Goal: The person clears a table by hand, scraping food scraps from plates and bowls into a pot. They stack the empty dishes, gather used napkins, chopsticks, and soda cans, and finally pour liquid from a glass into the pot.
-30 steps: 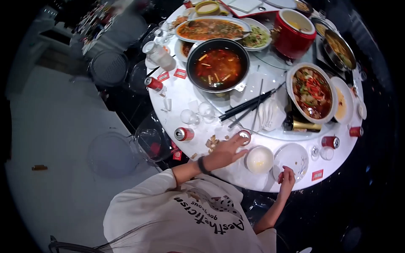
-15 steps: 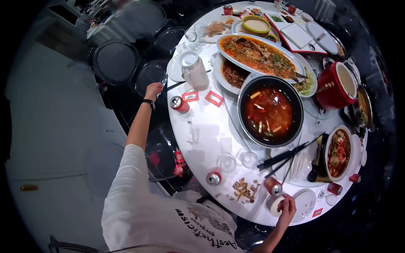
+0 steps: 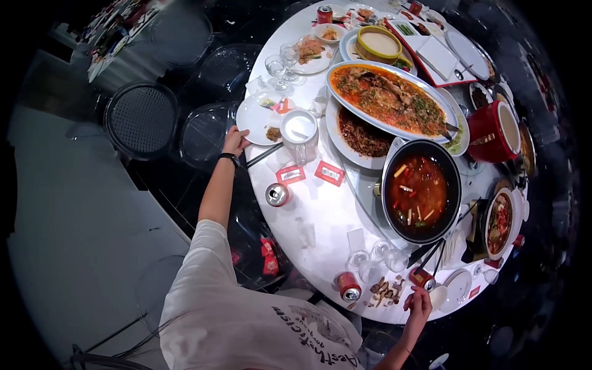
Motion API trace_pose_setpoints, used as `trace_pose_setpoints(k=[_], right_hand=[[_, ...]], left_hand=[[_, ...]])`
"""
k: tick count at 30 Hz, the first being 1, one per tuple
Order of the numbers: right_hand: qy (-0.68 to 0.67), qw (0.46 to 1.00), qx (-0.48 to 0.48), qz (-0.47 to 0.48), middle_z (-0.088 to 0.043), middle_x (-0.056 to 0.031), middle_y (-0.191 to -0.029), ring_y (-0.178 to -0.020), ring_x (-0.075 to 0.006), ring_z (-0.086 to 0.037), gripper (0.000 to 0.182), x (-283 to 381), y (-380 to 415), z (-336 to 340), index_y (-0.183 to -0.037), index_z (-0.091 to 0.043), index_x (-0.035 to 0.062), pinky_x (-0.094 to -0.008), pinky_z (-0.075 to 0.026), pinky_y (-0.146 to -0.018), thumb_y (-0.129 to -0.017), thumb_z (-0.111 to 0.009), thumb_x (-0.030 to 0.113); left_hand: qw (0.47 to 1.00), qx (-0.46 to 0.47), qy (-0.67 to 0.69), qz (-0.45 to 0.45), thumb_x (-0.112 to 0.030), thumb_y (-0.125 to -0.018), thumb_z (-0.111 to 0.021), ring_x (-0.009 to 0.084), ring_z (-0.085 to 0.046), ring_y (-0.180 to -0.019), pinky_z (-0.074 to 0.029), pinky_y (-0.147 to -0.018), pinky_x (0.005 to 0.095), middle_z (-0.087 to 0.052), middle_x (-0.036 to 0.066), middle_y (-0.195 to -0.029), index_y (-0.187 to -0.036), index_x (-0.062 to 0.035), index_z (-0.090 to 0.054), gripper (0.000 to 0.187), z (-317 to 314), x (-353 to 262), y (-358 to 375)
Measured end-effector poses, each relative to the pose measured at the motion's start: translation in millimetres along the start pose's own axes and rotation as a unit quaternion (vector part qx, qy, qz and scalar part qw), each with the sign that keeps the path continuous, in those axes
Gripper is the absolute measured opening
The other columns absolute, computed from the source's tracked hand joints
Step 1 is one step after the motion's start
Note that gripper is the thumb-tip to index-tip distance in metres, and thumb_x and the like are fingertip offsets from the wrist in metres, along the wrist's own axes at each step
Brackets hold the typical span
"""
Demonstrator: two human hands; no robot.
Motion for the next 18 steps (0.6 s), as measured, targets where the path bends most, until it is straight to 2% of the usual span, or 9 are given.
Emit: trace_pose_setpoints(k=[4, 6, 12, 16, 18], right_hand=[[0.007, 1.000, 0.016, 0.003, -0.048, 0.0004, -0.062, -0.052, -0.0063, -0.043, 0.021, -6.1, -1.6, -7.4, -0.097, -0.060, 0.0017, -0.0191, -0.031, -0.049, -0.095, -0.050, 0.019], [0.013, 1.000, 0.014, -0.017, -0.047, 0.0008, -0.062, -0.053, -0.0065, -0.044, 0.021, -13.7, -4.7, -4.3, -0.098, -0.060, 0.0016, -0.0191, -0.032, -0.050, -0.095, -0.049, 0.019], [-0.002, 1.000, 0.021, -0.022, -0.050, 0.0009, -0.063, -0.054, -0.0054, -0.044, 0.019, -12.9, -1.8, -9.3, -0.096, -0.061, 0.0026, -0.0183, -0.033, -0.051, -0.095, -0.048, 0.017], [0.004, 0.999, 0.038, -0.018, -0.050, 0.0017, -0.063, -0.054, -0.0043, -0.044, 0.019, -26.8, 0.6, 2.6, -0.095, -0.062, 0.0030, -0.0180, -0.031, -0.050, -0.095, -0.048, 0.016], [-0.016, 0.999, 0.047, -0.008, -0.050, 0.0017, -0.063, -0.054, -0.0044, -0.044, 0.019, -35.5, 4.1, 15.2, -0.096, -0.062, 0.0032, -0.0182, -0.031, -0.050, -0.095, -0.048, 0.016]], left_hand=[[0.997, 0.015, -0.060, -0.038, 0.003, -0.079, -0.058, 0.0224, -0.064, -0.081, -0.057, -0.062, 0.0284, -0.059, 0.013, -0.098, -0.107, 0.0006, -0.049, 0.030, 21.4, -41.3, 48.5], [0.997, 0.041, -0.036, -0.045, 0.001, -0.079, -0.060, 0.0220, -0.063, -0.086, -0.056, -0.068, 0.0267, -0.059, 0.013, -0.103, -0.113, 0.0003, -0.048, 0.035, 43.8, -58.5, 78.7], [0.997, 0.041, -0.044, -0.055, 0.001, -0.082, -0.056, 0.0212, -0.061, -0.098, -0.054, -0.080, 0.0310, -0.058, 0.013, -0.112, -0.122, -0.0005, -0.045, 0.041, 45.3, -123.0, 258.3], [0.996, 0.066, -0.042, -0.031, 0.003, -0.080, -0.057, 0.0213, -0.061, -0.100, -0.053, -0.083, 0.0324, -0.058, 0.013, -0.112, -0.124, 0.0000, -0.043, 0.047, 23.9, -106.6, 355.1], [0.996, 0.080, -0.037, -0.007, 0.005, -0.078, -0.058, 0.0189, -0.061, -0.098, -0.053, -0.081, 0.0296, -0.059, 0.012, -0.111, -0.122, -0.0001, -0.045, 0.046, 1.6, -82.2, 390.1]])
Point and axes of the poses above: each hand's wrist, its own y-axis away from the middle knuckle, its own z-axis out of the back of the hand, x = y × z, the point moved 5 cm from there along -y, towards the middle knuckle
